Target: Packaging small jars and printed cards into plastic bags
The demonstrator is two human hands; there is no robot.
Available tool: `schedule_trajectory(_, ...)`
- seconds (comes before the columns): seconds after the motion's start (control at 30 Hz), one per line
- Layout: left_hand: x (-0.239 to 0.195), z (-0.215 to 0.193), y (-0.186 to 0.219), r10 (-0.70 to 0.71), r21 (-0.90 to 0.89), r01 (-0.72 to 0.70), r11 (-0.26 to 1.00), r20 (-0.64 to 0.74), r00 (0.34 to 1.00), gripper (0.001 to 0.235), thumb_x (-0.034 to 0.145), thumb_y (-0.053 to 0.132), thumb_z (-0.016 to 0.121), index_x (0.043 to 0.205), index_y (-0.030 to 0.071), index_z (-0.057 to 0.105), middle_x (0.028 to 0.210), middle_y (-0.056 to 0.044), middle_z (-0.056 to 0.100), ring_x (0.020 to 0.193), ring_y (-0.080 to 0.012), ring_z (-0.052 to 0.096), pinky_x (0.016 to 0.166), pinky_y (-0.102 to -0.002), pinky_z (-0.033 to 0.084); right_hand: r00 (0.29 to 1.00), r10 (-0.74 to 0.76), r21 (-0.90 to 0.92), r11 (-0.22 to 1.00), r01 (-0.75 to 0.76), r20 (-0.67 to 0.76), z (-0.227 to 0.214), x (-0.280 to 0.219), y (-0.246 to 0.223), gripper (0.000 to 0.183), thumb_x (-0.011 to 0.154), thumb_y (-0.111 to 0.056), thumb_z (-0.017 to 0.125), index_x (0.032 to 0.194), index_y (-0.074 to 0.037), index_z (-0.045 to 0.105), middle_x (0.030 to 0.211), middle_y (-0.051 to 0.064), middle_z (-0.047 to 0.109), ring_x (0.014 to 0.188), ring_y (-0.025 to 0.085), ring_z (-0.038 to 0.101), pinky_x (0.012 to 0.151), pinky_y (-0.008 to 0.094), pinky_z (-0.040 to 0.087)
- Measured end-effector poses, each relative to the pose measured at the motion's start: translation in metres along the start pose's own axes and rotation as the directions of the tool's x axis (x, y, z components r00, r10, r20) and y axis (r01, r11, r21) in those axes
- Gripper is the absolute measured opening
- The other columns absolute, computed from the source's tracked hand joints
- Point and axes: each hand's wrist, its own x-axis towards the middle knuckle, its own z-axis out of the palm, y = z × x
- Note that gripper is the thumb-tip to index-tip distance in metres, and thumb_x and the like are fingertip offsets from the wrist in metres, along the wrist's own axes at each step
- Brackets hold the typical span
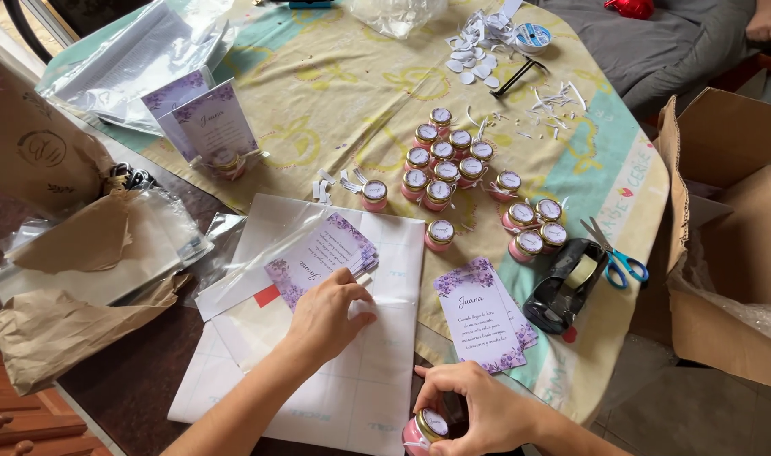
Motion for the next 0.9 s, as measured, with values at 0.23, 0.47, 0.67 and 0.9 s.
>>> schedule_trajectory(0.23, -0.007, -0.01, 0.006, 0.037, -0.298, -0.061, 0.952, -0.085, 0.996, 0.012, 0.084, 0.019, 0.068, 0.091, 0.017, 0.058, 0.099, 0.004, 0.063, 0.101, -0.0171, 0.059, 0.088, -0.032, 0.046, 0.999, -0.038, -0.036, 0.999, 0.037, -0.025, 0.001, -0.002, 0.001, 0.03, 0.073, -0.024, 0.087, 0.091, -0.007, 0.071, 0.07, -0.002, 0.058, 0.06, 0.011, 0.05, 0.12, 0.048, 0.046)
schedule_trajectory(0.47, -0.021, -0.039, 0.033, -0.217, -0.382, 0.349, 0.856, 0.347, 0.912, 0.034, 0.081, 0.039, 0.087, 0.092, 0.012, 0.068, 0.066, 0.0, 0.071, 0.058, -0.0098, 0.063, 0.051, -0.026, 0.045, 0.998, -0.058, -0.026, 0.998, 0.057, -0.035, 0.003, -0.002, 0.007, 0.029, 0.071, -0.022, 0.083, 0.092, -0.006, 0.07, 0.07, -0.003, 0.056, 0.061, 0.011, 0.049, 0.119, 0.049, 0.047)
schedule_trajectory(0.67, -0.024, -0.008, 0.032, -0.086, -0.631, 0.253, 0.734, 0.282, 0.955, 0.021, 0.096, 0.023, 0.075, 0.079, 0.011, 0.073, 0.064, 0.002, 0.066, 0.052, -0.0073, 0.052, 0.048, -0.024, 0.041, 0.993, -0.105, -0.009, 0.994, 0.105, -0.053, 0.0, -0.002, 0.0, 0.031, 0.072, -0.023, 0.083, 0.094, -0.006, 0.069, 0.075, 0.0, 0.06, 0.064, 0.013, 0.054, 0.118, 0.051, 0.047)
schedule_trajectory(0.9, -0.003, 0.001, 0.054, 0.329, -0.933, 0.229, -0.279, 0.131, 0.935, 0.013, 0.096, 0.007, 0.061, 0.083, 0.006, 0.064, 0.162, -0.028, 0.038, 0.142, -0.0415, 0.049, 0.112, -0.047, 0.046, 0.97, -0.164, 0.038, 0.984, 0.173, -0.182, -0.014, -0.025, -0.03, 0.029, 0.076, -0.016, 0.085, 0.097, -0.005, 0.069, 0.082, 0.004, 0.066, 0.077, 0.015, 0.064, 0.12, 0.056, 0.043)
